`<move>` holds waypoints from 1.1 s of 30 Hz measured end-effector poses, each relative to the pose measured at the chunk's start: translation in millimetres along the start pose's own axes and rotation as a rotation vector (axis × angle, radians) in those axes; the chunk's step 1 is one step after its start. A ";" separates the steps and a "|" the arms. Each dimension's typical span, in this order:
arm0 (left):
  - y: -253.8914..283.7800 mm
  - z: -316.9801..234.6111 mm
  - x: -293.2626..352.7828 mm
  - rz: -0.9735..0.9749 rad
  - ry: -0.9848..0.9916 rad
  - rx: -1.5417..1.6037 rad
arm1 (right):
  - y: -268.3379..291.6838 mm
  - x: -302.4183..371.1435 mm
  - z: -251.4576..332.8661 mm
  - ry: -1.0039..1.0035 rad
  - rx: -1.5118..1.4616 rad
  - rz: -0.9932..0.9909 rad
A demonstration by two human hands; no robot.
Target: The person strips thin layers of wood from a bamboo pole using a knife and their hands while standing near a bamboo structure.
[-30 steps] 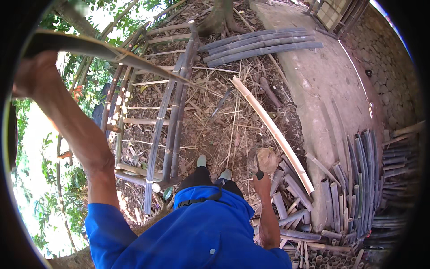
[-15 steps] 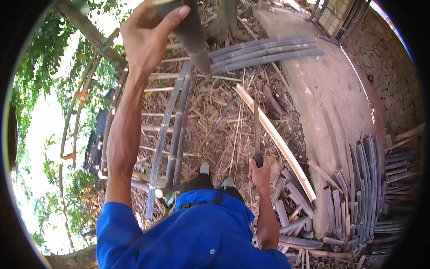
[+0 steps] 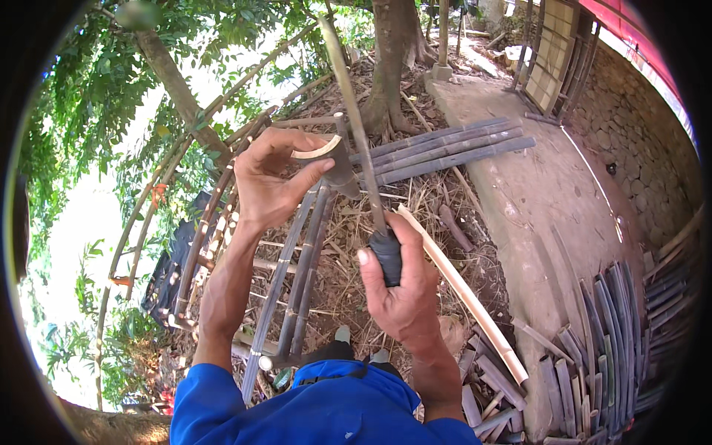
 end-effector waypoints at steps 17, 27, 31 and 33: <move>-14.4 7.6 7.8 0.050 0.063 0.009 | -14.3 -2.4 16.9 0.149 0.107 0.066; -12.9 10.3 7.1 0.099 0.096 -0.066 | -15.6 0.1 15.9 0.110 0.073 0.080; -15.2 12.2 7.3 0.101 0.104 -0.047 | -15.5 -0.8 16.0 0.101 0.088 0.095; -17.9 12.9 5.5 0.104 0.106 -0.038 | -14.9 -2.0 16.7 0.116 0.144 0.079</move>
Point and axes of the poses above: each hand's wrist, its own x-axis away from the middle knuckle, its own y-axis out of the back of the hand, z = x × y, the point moved 9 cm from there along -x, towards the middle knuckle, and after that the axes turned 2 degrees about y, right-handed, at the moved point
